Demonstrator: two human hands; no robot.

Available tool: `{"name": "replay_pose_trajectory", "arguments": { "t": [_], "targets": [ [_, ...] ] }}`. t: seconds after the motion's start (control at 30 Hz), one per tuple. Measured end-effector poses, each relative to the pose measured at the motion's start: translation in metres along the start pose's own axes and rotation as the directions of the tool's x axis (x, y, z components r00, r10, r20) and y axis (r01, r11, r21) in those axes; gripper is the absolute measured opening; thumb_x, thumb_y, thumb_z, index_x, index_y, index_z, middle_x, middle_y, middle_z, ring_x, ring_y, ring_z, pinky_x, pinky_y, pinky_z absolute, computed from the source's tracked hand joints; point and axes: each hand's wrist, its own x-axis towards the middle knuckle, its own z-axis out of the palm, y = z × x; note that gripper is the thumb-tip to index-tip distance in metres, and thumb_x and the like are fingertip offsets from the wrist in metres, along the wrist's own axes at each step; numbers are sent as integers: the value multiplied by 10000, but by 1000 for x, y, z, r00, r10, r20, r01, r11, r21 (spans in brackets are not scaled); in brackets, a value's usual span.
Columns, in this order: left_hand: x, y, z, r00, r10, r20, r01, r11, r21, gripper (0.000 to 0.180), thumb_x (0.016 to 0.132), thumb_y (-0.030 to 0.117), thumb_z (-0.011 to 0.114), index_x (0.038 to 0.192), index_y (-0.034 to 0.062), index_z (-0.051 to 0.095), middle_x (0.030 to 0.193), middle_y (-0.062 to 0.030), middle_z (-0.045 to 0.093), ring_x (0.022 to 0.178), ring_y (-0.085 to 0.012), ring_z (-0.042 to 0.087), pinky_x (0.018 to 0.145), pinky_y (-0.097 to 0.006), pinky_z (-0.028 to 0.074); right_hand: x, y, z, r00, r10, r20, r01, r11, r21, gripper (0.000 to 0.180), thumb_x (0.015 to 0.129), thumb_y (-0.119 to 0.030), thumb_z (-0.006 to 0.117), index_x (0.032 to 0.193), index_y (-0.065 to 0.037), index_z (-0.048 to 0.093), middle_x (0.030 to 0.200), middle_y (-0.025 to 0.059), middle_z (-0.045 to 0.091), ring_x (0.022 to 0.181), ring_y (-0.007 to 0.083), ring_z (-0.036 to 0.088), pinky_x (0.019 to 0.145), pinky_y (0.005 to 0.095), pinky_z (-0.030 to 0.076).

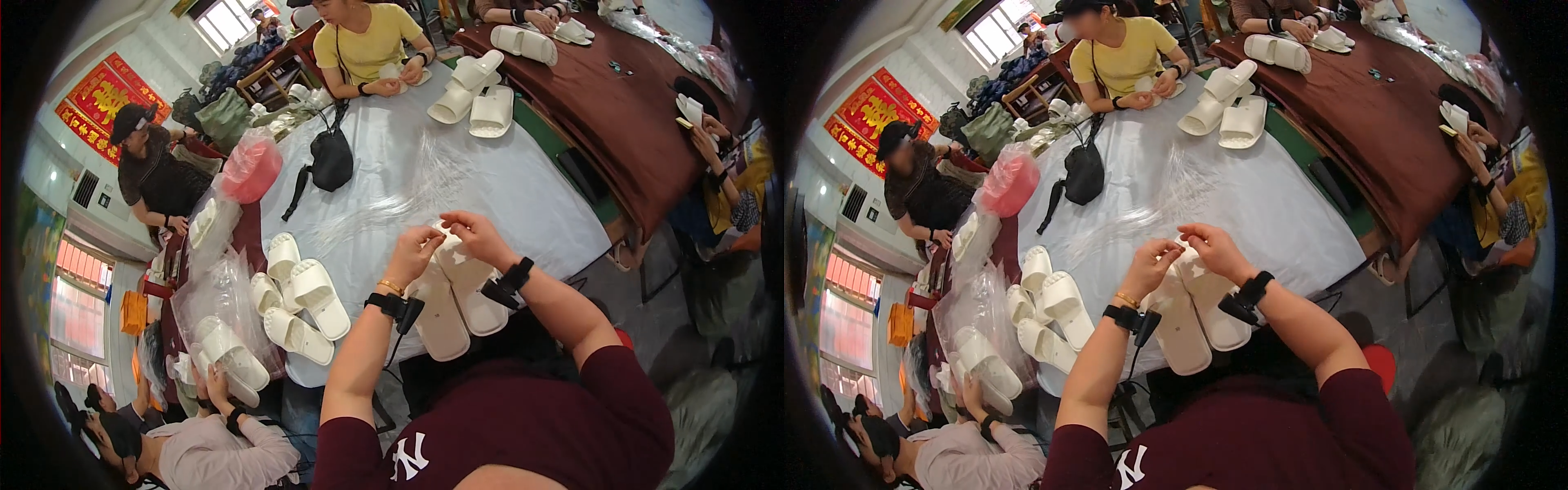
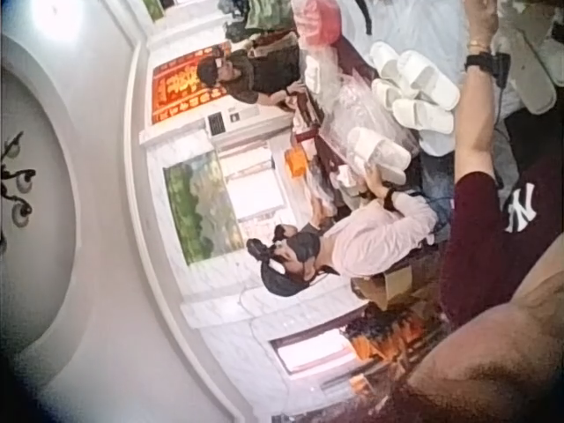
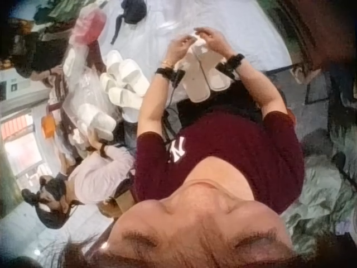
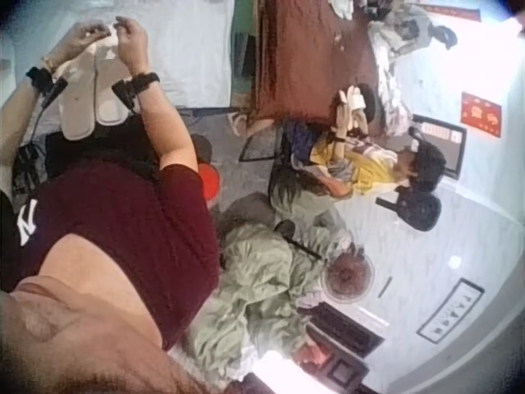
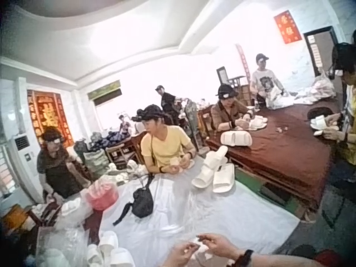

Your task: Assembling and inspecting white plastic sandals at a factory assembly table.

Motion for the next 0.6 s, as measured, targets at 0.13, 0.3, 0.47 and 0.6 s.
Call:
{"name": "replay_pose_trajectory", "arguments": {
  "t": [0.13, 0.3, 0.47, 0.6],
  "targets": [
    [-4, 5, 0, 998, -25, 64, 29, 998, -50, 122, 892, 119, 621, 930, 12, 664, 892, -71, 687, 848, -144, 627, 763, -280, 491, 17, 13, 0, 987, 46, 151, -66, 989, 136, 273, 913, -67, 511, 1155, 5, 617, 979, 71, 669, 939, 147, 598, 853, 280, 472],
    [-8, 0, -6, 994, -79, 81, 91, 985, -149, 137, 901, 126, 614, 923, 0, 663, 892, -65, 684, 860, -136, 624, 787, -277, 491, 19, 10, 3, 941, 143, 306, -195, 970, 145, 232, 928, -66, 508, 1112, 8, 628, 1014, 45, 651, 914, 104, 591, 813, 249, 479],
    [-6, 2, -9, 986, -91, 137, 117, 974, -196, 154, 910, 140, 602, 927, -1, 663, 909, -59, 684, 872, -128, 620, 796, -272, 488, 18, 15, 5, 955, 137, 261, -190, 964, 187, 200, 923, -67, 523, 1070, 6, 637, 975, 34, 653, 867, 97, 596, 772, 244, 490],
    [-7, 2, -10, 981, -109, 163, 144, 964, -223, 169, 915, 155, 598, 930, 0, 662, 923, -56, 684, 879, -129, 619, 802, -271, 483, 18, 16, 5, 946, 198, 258, -267, 926, 267, 174, 909, -89, 556, 1033, -14, 652, 926, 25, 656, 834, 93, 586, 757, 245, 484]
  ]
}}
